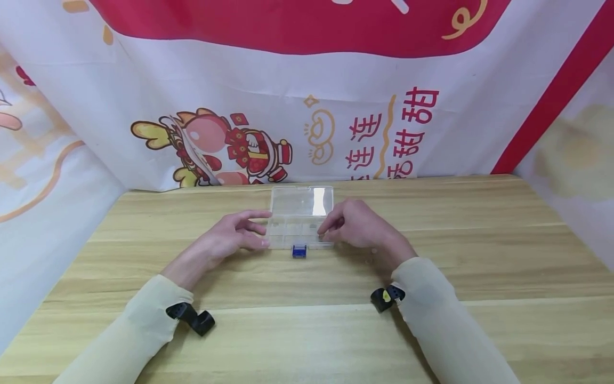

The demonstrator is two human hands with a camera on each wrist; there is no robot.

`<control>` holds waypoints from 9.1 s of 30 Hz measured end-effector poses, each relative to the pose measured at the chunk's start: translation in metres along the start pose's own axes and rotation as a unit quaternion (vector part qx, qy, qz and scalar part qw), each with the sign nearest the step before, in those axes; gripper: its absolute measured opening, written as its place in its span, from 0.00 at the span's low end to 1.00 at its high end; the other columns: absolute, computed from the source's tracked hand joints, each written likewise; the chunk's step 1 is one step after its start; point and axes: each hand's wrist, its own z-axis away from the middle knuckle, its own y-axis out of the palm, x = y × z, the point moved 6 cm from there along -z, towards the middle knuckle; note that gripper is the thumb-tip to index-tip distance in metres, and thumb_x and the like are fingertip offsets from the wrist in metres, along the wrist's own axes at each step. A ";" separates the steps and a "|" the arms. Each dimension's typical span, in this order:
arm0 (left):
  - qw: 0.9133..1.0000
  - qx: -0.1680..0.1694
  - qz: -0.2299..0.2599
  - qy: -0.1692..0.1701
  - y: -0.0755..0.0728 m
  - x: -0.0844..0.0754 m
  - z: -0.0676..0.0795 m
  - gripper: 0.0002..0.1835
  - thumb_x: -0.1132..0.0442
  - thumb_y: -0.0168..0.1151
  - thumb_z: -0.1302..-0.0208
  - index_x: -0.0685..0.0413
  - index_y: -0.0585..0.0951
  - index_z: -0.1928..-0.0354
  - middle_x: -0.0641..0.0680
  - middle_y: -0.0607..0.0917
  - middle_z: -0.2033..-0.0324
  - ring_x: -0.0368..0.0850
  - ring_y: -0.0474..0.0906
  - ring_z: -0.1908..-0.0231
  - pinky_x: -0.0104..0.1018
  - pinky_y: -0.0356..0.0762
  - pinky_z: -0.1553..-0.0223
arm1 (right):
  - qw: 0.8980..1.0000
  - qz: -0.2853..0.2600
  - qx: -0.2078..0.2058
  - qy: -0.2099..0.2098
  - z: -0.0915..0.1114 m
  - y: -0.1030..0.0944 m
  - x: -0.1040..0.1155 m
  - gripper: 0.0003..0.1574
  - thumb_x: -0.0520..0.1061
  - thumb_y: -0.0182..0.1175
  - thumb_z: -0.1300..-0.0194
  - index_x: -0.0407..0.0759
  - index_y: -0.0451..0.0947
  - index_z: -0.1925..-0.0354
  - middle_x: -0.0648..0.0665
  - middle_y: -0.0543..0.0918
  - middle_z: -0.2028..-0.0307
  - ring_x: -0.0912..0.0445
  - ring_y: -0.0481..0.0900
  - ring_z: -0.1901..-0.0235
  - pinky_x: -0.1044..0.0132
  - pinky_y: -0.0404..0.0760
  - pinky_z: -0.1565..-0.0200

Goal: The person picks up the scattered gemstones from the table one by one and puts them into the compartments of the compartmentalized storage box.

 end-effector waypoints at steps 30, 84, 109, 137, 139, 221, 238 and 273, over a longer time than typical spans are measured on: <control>1.000 -0.002 0.003 0.006 0.001 0.001 0.000 0.35 0.61 0.77 0.36 0.34 0.77 0.28 0.56 0.82 0.40 0.52 0.81 0.46 0.40 0.81 0.45 | 1.000 -0.004 0.011 -0.024 0.003 0.001 0.000 0.08 0.41 0.73 0.32 0.51 0.93 0.55 0.48 0.87 0.59 0.53 0.79 0.60 0.64 0.82 0.58; 1.000 0.003 0.014 0.015 0.000 0.001 -0.002 0.36 0.62 0.77 0.36 0.39 0.76 0.27 0.58 0.81 0.40 0.50 0.81 0.48 0.38 0.83 0.48 | 0.997 -0.008 0.078 0.003 0.025 -0.044 -0.054 0.12 0.42 0.73 0.33 0.49 0.90 0.50 0.46 0.90 0.55 0.50 0.81 0.56 0.66 0.83 0.52; 1.000 0.001 0.013 0.008 0.001 0.001 0.000 0.36 0.63 0.77 0.37 0.35 0.77 0.28 0.56 0.82 0.41 0.51 0.81 0.47 0.38 0.83 0.47 | 0.992 -0.009 0.123 0.039 0.032 -0.047 -0.077 0.08 0.40 0.75 0.37 0.47 0.90 0.58 0.45 0.84 0.66 0.54 0.77 0.63 0.67 0.76 0.60; 1.000 0.004 0.011 0.009 0.002 0.000 0.000 0.36 0.62 0.77 0.36 0.35 0.77 0.28 0.55 0.82 0.42 0.50 0.82 0.49 0.37 0.83 0.49 | 0.999 0.009 0.049 0.005 0.028 -0.046 -0.063 0.06 0.45 0.67 0.27 0.48 0.87 0.54 0.47 0.88 0.57 0.52 0.77 0.58 0.64 0.77 0.56; 1.000 0.003 0.012 0.008 0.002 0.000 0.000 0.36 0.63 0.77 0.36 0.35 0.77 0.28 0.56 0.82 0.42 0.50 0.82 0.49 0.38 0.83 0.49 | 0.999 0.011 0.042 0.007 0.027 -0.046 -0.060 0.07 0.47 0.67 0.27 0.48 0.87 0.53 0.47 0.88 0.57 0.51 0.77 0.57 0.64 0.77 0.55; 1.000 -0.004 0.018 0.017 0.001 -0.002 0.004 0.36 0.65 0.78 0.39 0.37 0.78 0.28 0.57 0.82 0.43 0.49 0.82 0.51 0.36 0.82 0.51 | 0.994 -0.085 -0.052 -0.036 0.009 0.000 0.012 0.09 0.46 0.69 0.27 0.44 0.90 0.54 0.47 0.92 0.61 0.49 0.85 0.60 0.65 0.82 0.59; 1.000 -0.005 0.013 0.015 -0.001 -0.002 0.005 0.36 0.63 0.78 0.39 0.36 0.78 0.28 0.57 0.82 0.42 0.50 0.81 0.50 0.37 0.81 0.49 | 0.998 -0.031 -0.048 -0.022 0.006 0.006 0.016 0.05 0.43 0.70 0.29 0.48 0.91 0.57 0.48 0.89 0.62 0.51 0.79 0.62 0.65 0.79 0.63; 1.000 -0.003 0.016 0.009 -0.001 0.000 -0.002 0.37 0.63 0.78 0.38 0.36 0.77 0.28 0.56 0.82 0.42 0.50 0.81 0.49 0.37 0.83 0.49 | 0.999 0.033 -0.042 -0.006 0.003 0.016 0.022 0.05 0.41 0.69 0.28 0.47 0.91 0.56 0.48 0.89 0.62 0.53 0.80 0.61 0.61 0.82 0.57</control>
